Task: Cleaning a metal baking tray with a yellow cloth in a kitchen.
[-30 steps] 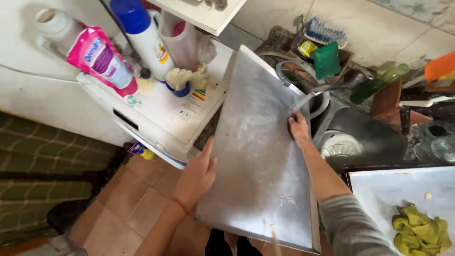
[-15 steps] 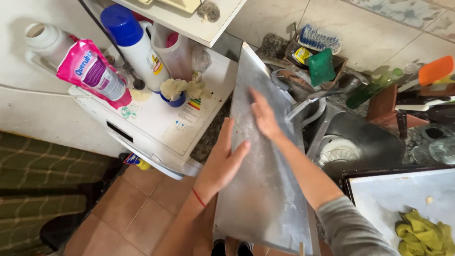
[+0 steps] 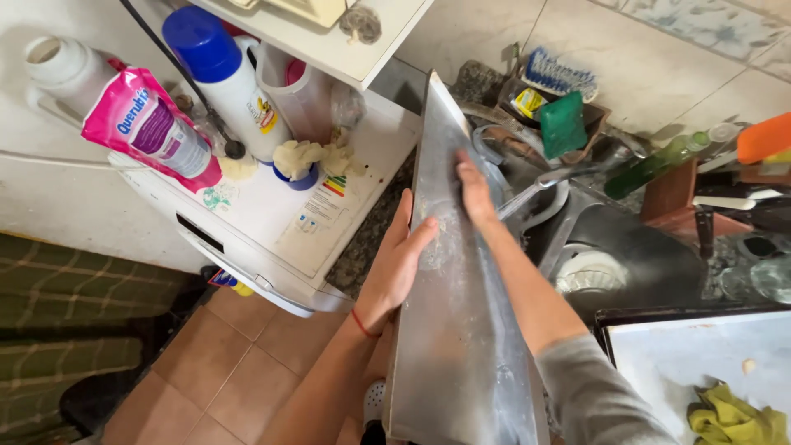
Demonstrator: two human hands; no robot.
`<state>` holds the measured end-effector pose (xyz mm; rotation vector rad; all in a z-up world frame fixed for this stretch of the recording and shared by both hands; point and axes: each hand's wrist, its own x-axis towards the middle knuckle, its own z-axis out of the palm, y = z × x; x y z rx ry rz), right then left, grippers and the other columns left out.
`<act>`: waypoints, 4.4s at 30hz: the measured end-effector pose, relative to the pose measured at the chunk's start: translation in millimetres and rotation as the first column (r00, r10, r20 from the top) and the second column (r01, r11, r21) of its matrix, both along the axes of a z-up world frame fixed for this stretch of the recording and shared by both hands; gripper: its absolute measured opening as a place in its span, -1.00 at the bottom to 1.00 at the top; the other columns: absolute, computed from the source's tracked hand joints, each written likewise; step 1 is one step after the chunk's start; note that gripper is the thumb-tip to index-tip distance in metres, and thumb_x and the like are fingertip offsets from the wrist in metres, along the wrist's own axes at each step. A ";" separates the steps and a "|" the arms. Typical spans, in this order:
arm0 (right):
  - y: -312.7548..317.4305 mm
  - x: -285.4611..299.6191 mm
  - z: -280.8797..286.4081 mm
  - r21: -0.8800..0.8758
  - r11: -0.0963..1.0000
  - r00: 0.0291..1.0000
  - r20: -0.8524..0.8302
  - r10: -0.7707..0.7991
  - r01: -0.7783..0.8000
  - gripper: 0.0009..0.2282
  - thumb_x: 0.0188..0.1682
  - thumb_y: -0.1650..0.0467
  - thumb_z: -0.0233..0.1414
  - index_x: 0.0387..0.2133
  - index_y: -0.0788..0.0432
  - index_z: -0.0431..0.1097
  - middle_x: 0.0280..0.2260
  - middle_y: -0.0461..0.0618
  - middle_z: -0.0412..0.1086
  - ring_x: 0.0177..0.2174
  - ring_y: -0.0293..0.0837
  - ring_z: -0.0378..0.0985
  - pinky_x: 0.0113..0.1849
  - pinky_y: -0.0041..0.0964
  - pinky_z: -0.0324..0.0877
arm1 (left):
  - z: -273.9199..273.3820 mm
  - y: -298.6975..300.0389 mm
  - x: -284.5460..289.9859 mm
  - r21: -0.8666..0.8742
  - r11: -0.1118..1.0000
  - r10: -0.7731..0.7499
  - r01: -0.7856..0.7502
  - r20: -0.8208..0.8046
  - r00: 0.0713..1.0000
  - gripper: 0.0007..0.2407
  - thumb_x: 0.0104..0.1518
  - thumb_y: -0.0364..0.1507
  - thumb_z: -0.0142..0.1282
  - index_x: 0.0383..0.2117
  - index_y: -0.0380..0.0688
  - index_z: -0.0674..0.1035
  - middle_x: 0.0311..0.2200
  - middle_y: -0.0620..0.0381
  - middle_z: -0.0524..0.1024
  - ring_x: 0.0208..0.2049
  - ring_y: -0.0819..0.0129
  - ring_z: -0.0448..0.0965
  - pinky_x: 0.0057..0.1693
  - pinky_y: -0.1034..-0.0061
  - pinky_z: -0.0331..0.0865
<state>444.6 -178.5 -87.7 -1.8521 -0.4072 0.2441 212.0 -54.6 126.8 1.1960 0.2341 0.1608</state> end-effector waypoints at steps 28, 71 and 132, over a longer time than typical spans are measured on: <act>-0.9 -105.3 114.1 0.079 0.968 0.968 0.058 -0.243 0.239 -0.87 -0.07 0.47 0.22 -0.26 0.21 0.60 -0.43 -0.12 0.58 -0.47 -0.39 0.46 -0.36 -0.43 0.38 | -90.8 8.8 42.0 -0.004 0.999 0.046 -0.046 0.190 0.981 -0.44 0.34 -0.43 -0.10 0.41 -0.42 0.02 0.47 -0.09 0.00 0.45 0.32 -0.04 0.45 0.49 -0.14; -55.4 -291.7 226.5 0.129 0.990 0.984 0.176 0.037 -0.061 -0.80 -0.09 0.47 0.23 -0.19 0.25 0.58 -0.31 0.02 0.56 -0.28 -0.23 0.57 -0.18 -0.30 0.47 | -56.9 11.9 32.9 -0.017 0.999 0.031 -0.030 0.083 0.996 -0.42 0.26 -0.39 -0.06 0.40 -0.33 0.08 0.30 -0.13 0.23 0.25 0.23 0.25 0.30 0.45 0.14; -181.2 -245.6 39.6 -0.439 0.811 0.913 0.059 -0.404 0.387 -0.89 -0.04 0.40 0.19 -0.29 0.16 0.56 -0.42 0.09 0.59 -0.47 -0.06 0.62 -0.38 -0.18 0.48 | -56.9 27.3 21.0 -0.065 0.998 0.030 -0.021 0.146 0.989 -0.41 0.08 -0.67 -0.04 0.36 -0.43 0.19 0.11 -0.02 0.47 0.01 0.40 0.48 0.14 0.60 0.33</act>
